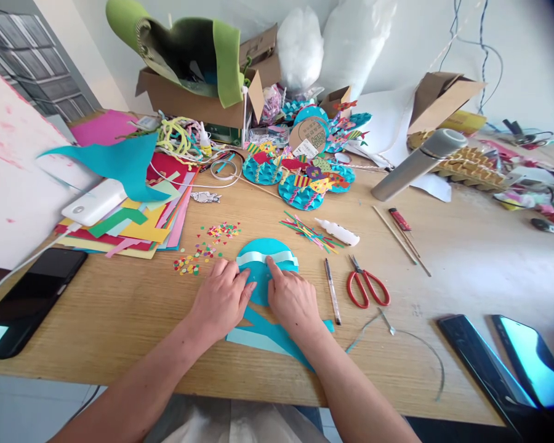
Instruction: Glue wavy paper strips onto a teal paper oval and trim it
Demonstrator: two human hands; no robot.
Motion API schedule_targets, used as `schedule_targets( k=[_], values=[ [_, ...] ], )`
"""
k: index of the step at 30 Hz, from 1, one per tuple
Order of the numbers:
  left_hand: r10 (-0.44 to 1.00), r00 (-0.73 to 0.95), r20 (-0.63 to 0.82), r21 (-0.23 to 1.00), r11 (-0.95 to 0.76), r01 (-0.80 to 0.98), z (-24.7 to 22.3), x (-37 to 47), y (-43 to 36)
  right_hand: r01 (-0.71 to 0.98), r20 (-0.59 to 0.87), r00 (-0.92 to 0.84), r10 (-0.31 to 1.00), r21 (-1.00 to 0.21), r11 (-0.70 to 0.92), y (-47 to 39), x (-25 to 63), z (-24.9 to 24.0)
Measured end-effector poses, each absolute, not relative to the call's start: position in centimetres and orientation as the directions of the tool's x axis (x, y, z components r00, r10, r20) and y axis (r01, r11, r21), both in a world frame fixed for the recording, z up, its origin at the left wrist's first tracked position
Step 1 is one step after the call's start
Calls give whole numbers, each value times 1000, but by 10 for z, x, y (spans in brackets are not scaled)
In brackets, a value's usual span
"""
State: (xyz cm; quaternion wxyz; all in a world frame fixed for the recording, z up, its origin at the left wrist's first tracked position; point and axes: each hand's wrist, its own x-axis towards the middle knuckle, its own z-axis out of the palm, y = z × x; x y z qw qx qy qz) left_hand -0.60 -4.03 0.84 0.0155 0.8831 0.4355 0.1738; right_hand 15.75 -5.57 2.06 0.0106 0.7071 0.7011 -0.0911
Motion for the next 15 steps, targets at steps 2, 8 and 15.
schedule_targets(
  k=[2, 8, 15],
  values=[
    [777, 561, 285, 178, -619, 765, 8, -6, -40, 993, -152, 3, 988, -113, -20, -56, 157, 21],
    [791, 559, 248, 194, -606, 772, 10, -6, -41, 989, -141, 9, 990, -143, -29, -56, 157, 24],
    [790, 564, 239, 188, -608, 772, 10, -6, -41, 992, -185, 9, 983, -125, -33, -55, 157, 24]
  ],
)
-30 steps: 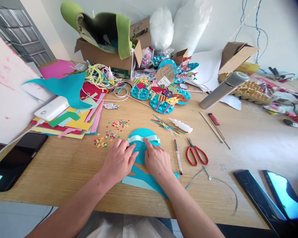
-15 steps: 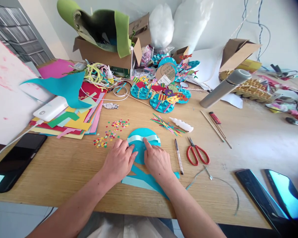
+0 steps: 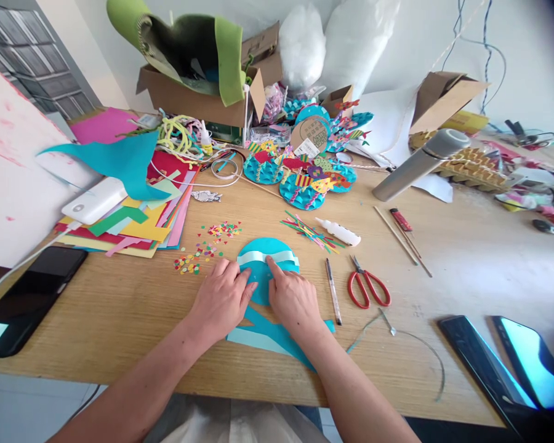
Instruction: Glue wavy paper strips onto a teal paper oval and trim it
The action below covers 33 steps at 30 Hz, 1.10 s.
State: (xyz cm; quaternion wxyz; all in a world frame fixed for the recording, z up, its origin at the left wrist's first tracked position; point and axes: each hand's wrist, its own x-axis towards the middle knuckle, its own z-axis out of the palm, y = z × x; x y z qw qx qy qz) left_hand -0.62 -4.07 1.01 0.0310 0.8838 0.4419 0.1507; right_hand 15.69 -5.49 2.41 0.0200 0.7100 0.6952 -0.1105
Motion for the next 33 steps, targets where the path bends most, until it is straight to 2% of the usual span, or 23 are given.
schedule_targets(
  k=[13, 28, 33],
  values=[
    [793, 571, 212, 173, -605, 777, 9, -6, -41, 1000, -263, -3, 965, -22, -3, -54, 156, 29],
    [816, 557, 156, 184, -578, 795, 11, -6, -42, 1000, -267, -15, 964, -30, 7, -47, 140, 43],
    [813, 558, 164, 160, -580, 799, 13, -6, -41, 998, -243, 21, 970, -56, -36, -44, 144, 47]
  ],
)
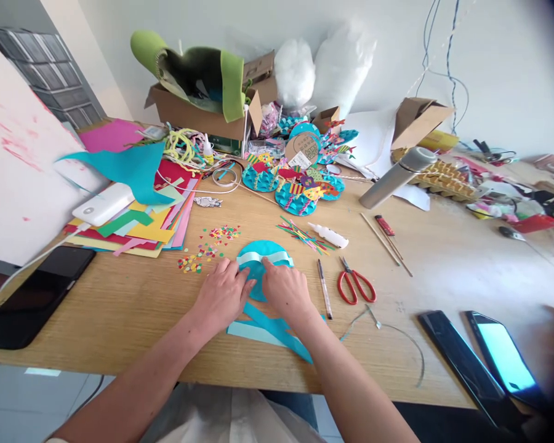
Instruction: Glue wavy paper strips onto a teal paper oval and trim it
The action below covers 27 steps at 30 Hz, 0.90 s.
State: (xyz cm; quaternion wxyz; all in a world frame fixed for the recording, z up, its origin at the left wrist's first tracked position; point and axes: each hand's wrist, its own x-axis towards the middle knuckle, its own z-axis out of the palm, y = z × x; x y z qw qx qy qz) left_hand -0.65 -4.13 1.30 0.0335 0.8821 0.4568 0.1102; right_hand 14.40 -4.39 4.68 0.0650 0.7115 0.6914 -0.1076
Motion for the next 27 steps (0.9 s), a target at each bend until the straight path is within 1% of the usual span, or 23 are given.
schedule_targets(
  k=[4, 8, 10, 12, 15, 18, 20, 24, 27],
  values=[
    [807, 551, 210, 148, -584, 798, 12, -7, -40, 983, -220, 46, 974, -162, -83, -41, 153, 52],
    [792, 560, 244, 174, -604, 778, 8, -10, -38, 936, -99, 88, 991, -333, -116, -49, 167, 61],
    [778, 570, 265, 187, -622, 761, 9, -13, -37, 889, -24, 82, 996, -451, -84, -62, 176, 64],
    [776, 565, 279, 214, -624, 752, 15, -17, -38, 832, 53, 57, 997, -555, -18, -80, 185, 66],
    [767, 589, 255, 282, -642, 713, 30, -24, -48, 761, 117, 23, 993, -647, 58, -113, 194, 65],
    [711, 676, 194, 374, -691, 618, 41, -32, -67, 742, 160, -62, 985, -653, 153, -146, 202, 57],
    [675, 716, 175, 420, -710, 566, 39, -36, -81, 746, 211, -77, 975, -636, 196, -165, 207, 49],
    [741, 656, 146, 440, -642, 627, 21, -41, -99, 780, 290, -12, 957, -596, 190, -190, 216, 32],
    [755, 640, 142, 453, -625, 636, 10, -40, -101, 833, 271, -33, 962, -524, 176, -196, 214, 22]
  ],
)
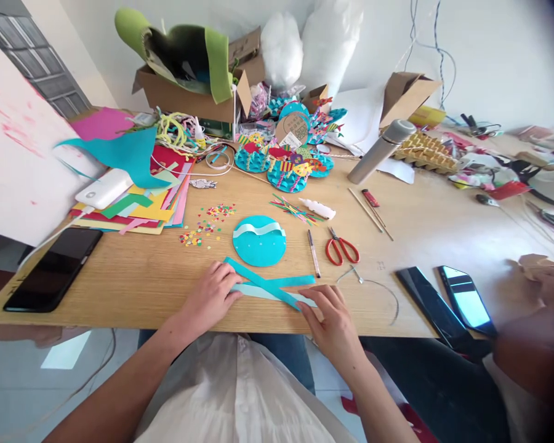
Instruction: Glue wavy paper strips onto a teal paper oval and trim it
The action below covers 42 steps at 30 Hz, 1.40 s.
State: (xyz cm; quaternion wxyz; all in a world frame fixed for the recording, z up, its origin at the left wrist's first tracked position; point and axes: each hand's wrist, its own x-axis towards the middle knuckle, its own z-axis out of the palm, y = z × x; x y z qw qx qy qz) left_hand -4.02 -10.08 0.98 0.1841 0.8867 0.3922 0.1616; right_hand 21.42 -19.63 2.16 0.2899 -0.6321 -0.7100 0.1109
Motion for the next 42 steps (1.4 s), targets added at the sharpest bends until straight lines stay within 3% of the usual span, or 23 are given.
schedule_targets(
  k=[7, 15, 23, 33, 37, 42],
  values=[
    [755, 631, 181, 450, -634, 629, 7, -39, -100, 937, 177, -106, 979, -311, 158, -192, 202, 8],
    [760, 620, 192, 493, -621, 609, 7, -38, -102, 907, 183, -78, 980, -395, 146, -191, 202, 6],
    [772, 609, 181, 645, -561, 519, 11, -40, -102, 870, 110, 0, 994, -491, 55, -185, 204, 14],
    [674, 739, 5, 889, -341, 306, 42, -57, -102, 778, 19, -70, 997, -625, 67, -154, 221, 36],
    [651, 759, -14, 964, -193, 183, 49, -67, -98, 793, 0, -115, 993, -603, 92, -147, 216, 33],
    [639, 757, -138, 990, 88, 106, 39, -74, -92, 847, 10, -150, 989, -515, 134, -147, 210, 28]
  ],
)
